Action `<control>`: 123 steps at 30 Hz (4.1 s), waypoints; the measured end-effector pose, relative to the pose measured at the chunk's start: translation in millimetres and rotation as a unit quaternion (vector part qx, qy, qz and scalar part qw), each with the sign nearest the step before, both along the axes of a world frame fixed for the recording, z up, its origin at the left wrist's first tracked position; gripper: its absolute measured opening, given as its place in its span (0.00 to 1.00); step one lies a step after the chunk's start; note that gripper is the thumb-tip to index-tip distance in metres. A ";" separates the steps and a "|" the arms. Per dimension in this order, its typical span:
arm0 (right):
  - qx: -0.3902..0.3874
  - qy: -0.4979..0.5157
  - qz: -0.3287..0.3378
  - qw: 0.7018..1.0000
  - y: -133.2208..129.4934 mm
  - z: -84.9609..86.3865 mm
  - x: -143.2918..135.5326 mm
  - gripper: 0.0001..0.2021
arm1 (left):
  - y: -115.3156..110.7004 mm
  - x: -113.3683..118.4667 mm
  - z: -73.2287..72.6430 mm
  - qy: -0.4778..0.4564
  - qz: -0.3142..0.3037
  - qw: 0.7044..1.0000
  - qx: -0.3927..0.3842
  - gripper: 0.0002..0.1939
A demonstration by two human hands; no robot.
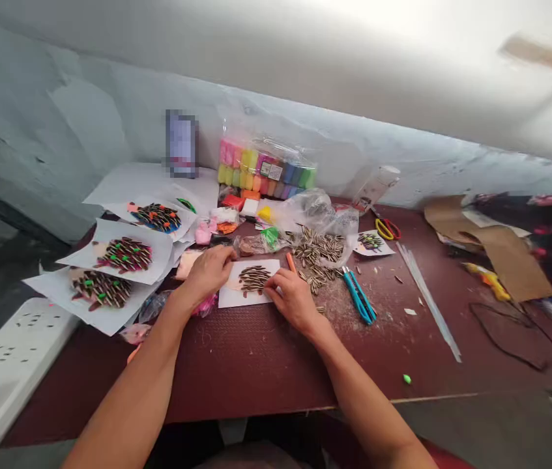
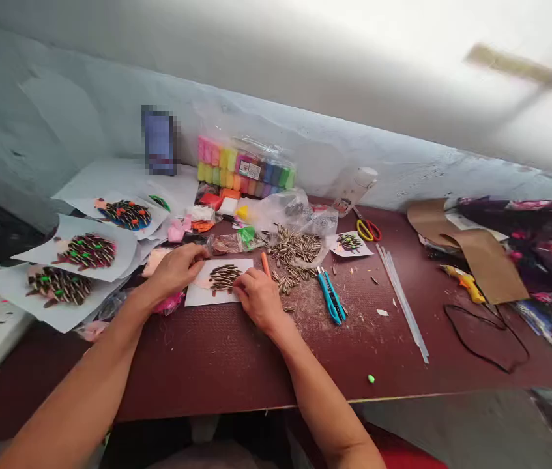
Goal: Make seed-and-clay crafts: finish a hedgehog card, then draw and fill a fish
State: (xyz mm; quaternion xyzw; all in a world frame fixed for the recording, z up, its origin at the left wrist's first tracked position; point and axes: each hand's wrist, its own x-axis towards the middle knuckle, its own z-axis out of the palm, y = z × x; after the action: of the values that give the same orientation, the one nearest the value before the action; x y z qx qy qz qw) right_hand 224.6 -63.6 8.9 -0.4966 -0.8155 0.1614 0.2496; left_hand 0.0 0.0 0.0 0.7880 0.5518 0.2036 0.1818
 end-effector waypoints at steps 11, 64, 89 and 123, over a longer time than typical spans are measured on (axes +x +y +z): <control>-0.013 -0.040 -0.033 0.999 -1.7 1.4 -1.7 0.05 | 0.5 0.2 -3.3 -0.011 -0.006 1.000 0.007 0.11; -0.061 -0.127 -0.223 0.965 11.8 9.3 9.5 0.11 | 1.8 -0.8 -9.9 -0.003 0.016 1.000 0.026 0.18; -0.052 -0.123 -0.159 0.978 41.3 17.6 -4.9 0.09 | 6.2 0.2 -14.1 -0.034 0.004 0.999 0.032 0.25; -0.002 -0.082 -0.194 0.978 39.7 -6.9 0.3 0.15 | 5.3 2.7 -14.6 0.001 0.010 0.999 0.042 0.19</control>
State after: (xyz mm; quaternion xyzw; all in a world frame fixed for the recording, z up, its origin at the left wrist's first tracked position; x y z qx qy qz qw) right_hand 224.9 -23.9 2.1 -0.6576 -0.7209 0.0702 0.2071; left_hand 2.7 5.3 -14.6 0.7897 0.5509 0.2276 0.1453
